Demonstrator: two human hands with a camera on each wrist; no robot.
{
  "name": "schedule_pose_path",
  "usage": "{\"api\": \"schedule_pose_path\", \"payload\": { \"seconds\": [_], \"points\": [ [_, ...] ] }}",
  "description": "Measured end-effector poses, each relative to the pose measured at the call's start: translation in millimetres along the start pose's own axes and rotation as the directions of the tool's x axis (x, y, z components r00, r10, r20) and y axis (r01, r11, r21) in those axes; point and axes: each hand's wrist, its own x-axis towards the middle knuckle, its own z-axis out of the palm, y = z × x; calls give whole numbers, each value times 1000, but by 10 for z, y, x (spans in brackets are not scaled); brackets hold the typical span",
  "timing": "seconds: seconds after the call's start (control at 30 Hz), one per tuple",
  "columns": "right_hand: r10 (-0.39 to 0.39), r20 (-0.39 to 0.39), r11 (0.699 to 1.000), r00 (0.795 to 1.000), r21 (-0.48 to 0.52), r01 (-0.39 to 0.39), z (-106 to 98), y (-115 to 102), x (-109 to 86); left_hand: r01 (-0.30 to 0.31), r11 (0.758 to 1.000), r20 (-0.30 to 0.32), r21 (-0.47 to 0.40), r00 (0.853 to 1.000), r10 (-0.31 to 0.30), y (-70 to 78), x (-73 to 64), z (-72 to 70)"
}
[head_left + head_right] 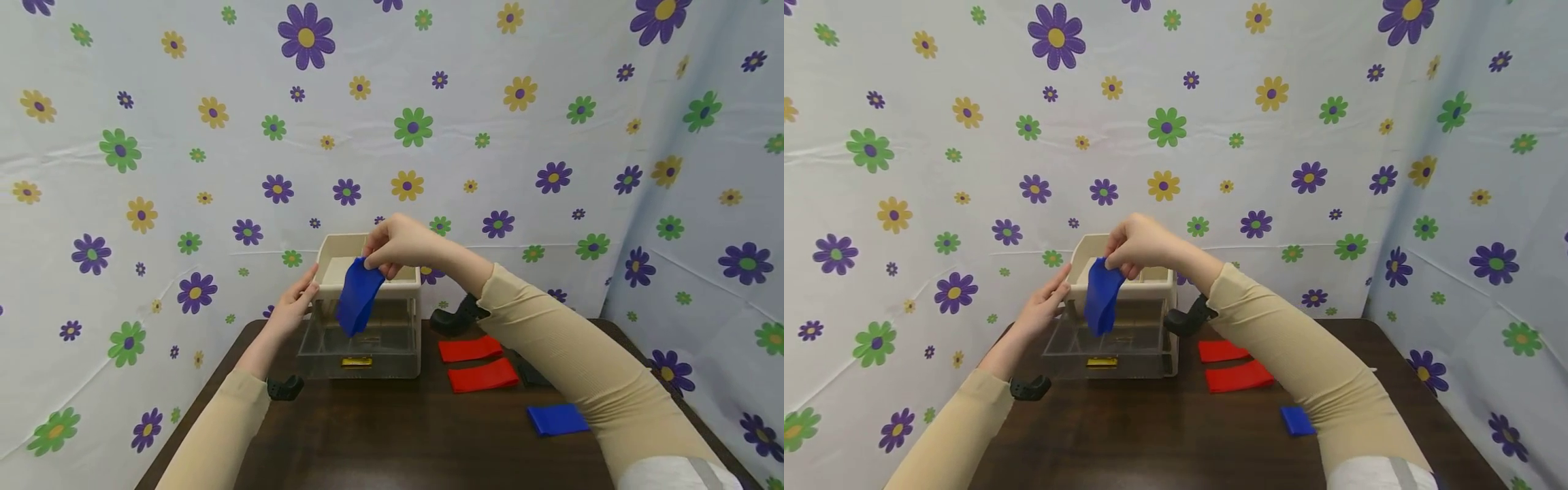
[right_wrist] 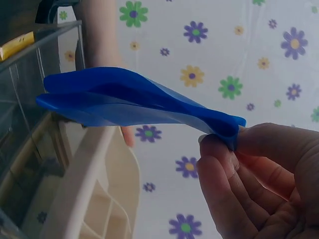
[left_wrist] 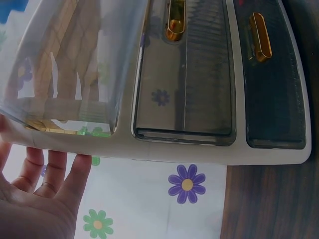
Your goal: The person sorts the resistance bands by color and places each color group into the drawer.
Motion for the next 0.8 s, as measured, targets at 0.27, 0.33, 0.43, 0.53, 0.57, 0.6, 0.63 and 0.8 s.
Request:
{"api": "schedule_pose_path", "payload": {
  "seconds": [0.27, 0.33, 0.43, 0.53, 0.57, 0.6, 0.63, 0.8],
  "points": [
    [-5, 26, 1000, 1000, 4, 5, 236, -34, 137, -22, 1000, 19, -16, 1000, 22, 4, 27, 3],
    [-14, 30, 1000, 999, 4, 13, 281, -30, 156, -20, 1000, 21, -9, 1000, 21, 3, 27, -1],
    [-30, 42, 1000, 999, -4, 30, 353, -4, 180, -21, 1000, 22, -13, 1000, 21, -2, 24, -3],
    [-37, 66, 999, 997, -14, 38, 431, 44, 193, -24, 1000, 22, -14, 999, 25, -8, 14, -4],
    [-37, 73, 999, 997, -19, 39, 454, 62, 195, -24, 1000, 22, -11, 999, 24, -10, 10, -3],
    [-41, 79, 999, 996, -24, 43, 474, 81, 194, -22, 1000, 20, -11, 1000, 22, -14, 7, -2],
    [-39, 81, 999, 996, -30, 42, 491, 100, 192, -20, 1000, 20, -5, 1000, 20, -17, 4, -2],
    [-22, 65, 998, 998, -58, 26, 531, 215, 189, -24, 1000, 2, 5, 1000, 24, -18, 9, -6]
  ]
}}
